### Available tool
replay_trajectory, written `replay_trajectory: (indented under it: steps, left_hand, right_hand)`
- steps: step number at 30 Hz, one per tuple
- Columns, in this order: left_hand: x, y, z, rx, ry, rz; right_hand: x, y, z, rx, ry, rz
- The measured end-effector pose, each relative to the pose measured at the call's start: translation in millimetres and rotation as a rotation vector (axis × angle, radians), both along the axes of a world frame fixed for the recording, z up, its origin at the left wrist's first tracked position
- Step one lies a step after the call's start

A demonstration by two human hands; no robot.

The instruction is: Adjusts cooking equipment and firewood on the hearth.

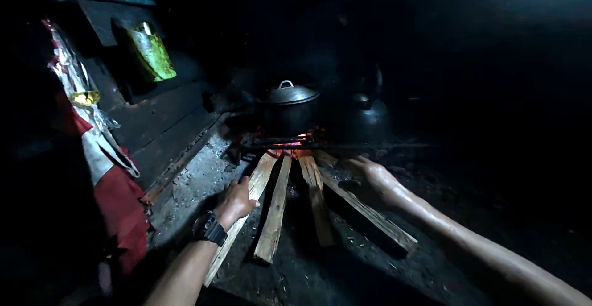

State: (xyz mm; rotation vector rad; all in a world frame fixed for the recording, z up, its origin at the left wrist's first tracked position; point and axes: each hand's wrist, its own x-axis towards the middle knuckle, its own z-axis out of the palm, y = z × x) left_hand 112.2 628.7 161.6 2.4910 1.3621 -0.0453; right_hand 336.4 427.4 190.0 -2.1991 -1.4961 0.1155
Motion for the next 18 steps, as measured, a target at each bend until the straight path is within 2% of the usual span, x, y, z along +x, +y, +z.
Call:
replay_trajectory:
  steps: [8, 18]
  left_hand:
    - [1, 5, -2, -0.021, -0.040, -0.039]
    - [-19, 42, -1, 0.091, -0.082, -0.084]
  right_hand:
    - [-2, 8, -33, -0.179, 0.016, -0.119]
    - [-7, 14, -52, -0.238, 0.048, -0.223]
